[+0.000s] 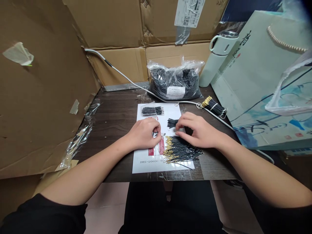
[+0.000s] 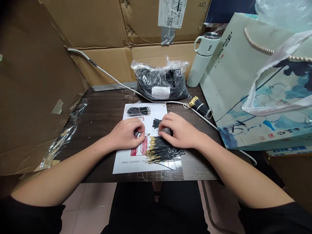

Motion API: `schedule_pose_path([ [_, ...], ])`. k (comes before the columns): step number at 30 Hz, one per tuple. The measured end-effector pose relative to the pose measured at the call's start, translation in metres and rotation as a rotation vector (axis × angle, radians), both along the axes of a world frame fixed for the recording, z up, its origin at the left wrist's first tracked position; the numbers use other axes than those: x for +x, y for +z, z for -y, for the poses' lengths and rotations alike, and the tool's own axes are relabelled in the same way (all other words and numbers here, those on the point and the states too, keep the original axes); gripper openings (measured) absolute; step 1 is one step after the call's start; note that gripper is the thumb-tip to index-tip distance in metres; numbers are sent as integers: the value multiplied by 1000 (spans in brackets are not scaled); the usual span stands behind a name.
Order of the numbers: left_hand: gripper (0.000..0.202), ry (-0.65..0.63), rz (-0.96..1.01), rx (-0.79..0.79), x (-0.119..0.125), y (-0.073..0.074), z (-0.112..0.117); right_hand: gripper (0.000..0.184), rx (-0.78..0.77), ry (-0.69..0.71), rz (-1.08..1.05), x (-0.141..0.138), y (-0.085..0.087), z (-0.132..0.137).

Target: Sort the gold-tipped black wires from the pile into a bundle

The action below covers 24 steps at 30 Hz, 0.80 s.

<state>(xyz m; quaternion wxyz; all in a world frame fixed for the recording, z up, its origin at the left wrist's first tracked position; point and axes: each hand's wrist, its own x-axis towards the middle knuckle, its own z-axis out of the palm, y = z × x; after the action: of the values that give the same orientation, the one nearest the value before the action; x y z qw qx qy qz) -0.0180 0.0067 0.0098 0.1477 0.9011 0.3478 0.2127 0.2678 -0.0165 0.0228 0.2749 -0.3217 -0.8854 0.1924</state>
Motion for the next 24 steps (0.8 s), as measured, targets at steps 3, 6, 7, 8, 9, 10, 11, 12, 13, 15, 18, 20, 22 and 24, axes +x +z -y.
schedule_pose_path([
  [3,2,0,48,-7,1,-1,1,9,-44,69,70,-3,3,6],
  [6,2,-3,113,-27,2,0,2,10,-64,85,131,-3,0,6],
  [7,2,-4,136,-34,2,0,2,11,-63,87,139,-3,-1,6],
  [8,2,-3,158,-41,2,0,3,12,-59,88,142,-3,-2,5],
  [9,2,1,177,-51,3,0,3,13,-53,88,143,-2,-3,5],
  [10,1,8,194,-63,3,0,4,14,-46,90,143,-2,-4,4],
  [11,1,14,210,-77,4,0,5,14,-37,92,143,-2,-4,4],
  [12,2,19,225,-92,5,0,5,15,-28,95,145,-3,-5,4],
  [13,2,19,240,-106,5,0,6,15,-22,98,147,-3,-5,4],
  [15,3,18,266,-124,7,-1,7,15,-14,103,154,-3,-6,4],
  [18,4,19,284,-135,8,-2,8,17,-22,97,171,-4,-6,4],
  [20,6,28,287,-148,8,-2,8,18,-30,90,181,-5,-5,5],
  [22,10,38,286,-165,9,-1,8,17,-35,88,189,-6,-5,5],
  [24,13,42,281,-172,9,0,8,17,-36,88,197,-6,-5,6],
])
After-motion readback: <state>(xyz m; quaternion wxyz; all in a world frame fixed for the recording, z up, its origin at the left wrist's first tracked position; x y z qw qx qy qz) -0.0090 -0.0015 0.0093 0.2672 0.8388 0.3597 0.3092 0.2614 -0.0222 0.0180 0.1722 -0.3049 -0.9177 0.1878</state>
